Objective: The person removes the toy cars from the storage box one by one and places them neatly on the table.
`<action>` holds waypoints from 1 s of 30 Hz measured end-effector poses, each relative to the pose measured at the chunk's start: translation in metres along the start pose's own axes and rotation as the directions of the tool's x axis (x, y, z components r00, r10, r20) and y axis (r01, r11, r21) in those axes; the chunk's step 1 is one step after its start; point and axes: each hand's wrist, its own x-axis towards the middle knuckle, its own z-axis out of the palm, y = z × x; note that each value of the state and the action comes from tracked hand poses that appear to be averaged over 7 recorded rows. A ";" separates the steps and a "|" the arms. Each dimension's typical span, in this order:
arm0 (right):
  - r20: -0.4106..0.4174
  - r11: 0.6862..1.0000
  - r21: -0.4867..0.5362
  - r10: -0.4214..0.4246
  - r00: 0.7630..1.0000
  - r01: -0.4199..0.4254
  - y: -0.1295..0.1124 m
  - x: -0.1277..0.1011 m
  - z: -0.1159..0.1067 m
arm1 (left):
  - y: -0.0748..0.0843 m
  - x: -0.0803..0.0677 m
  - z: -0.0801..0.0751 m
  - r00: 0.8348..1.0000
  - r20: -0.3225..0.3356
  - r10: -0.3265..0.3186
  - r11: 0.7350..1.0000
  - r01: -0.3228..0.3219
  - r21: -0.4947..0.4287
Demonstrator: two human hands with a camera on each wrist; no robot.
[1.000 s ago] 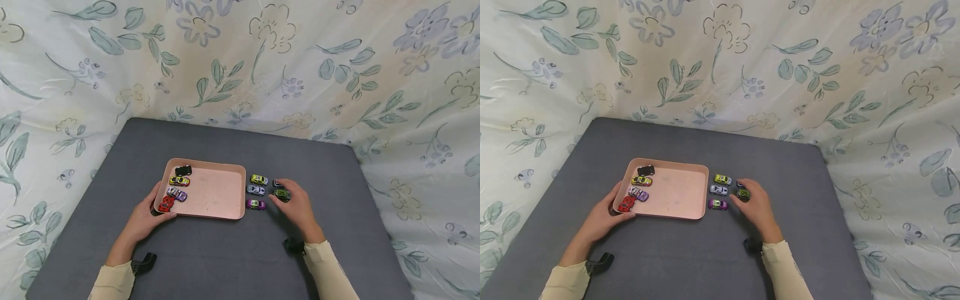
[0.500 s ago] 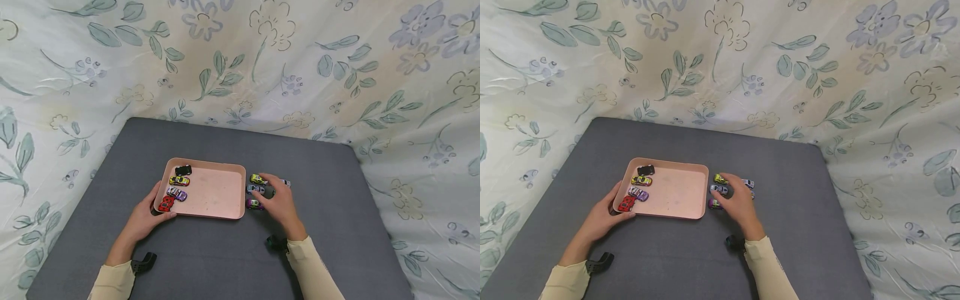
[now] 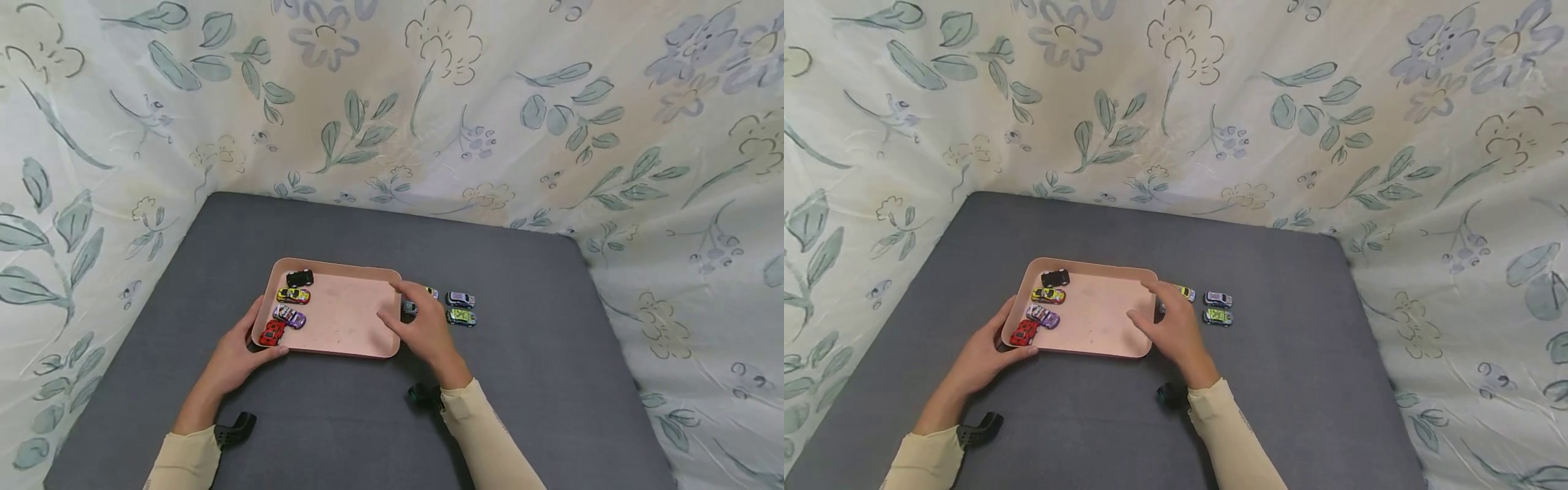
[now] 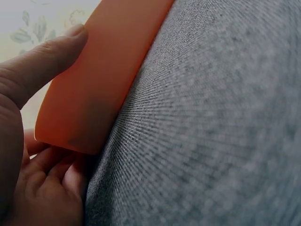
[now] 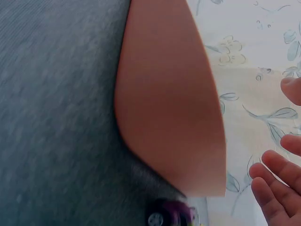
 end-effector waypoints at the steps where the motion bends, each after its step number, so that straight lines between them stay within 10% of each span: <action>1: 0.004 1.000 0.003 0.003 1.000 -0.003 -0.001 0.001 0.001 | 0.000 0.000 0.000 1.000 0.001 -0.001 1.000 0.001 0.001; 30: 0.042 1.000 0.003 -0.021 0.999 0.021 -0.050 0.028 0.069 | 0.001 0.004 -0.013 1.000 0.020 -0.013 1.000 0.013 -0.005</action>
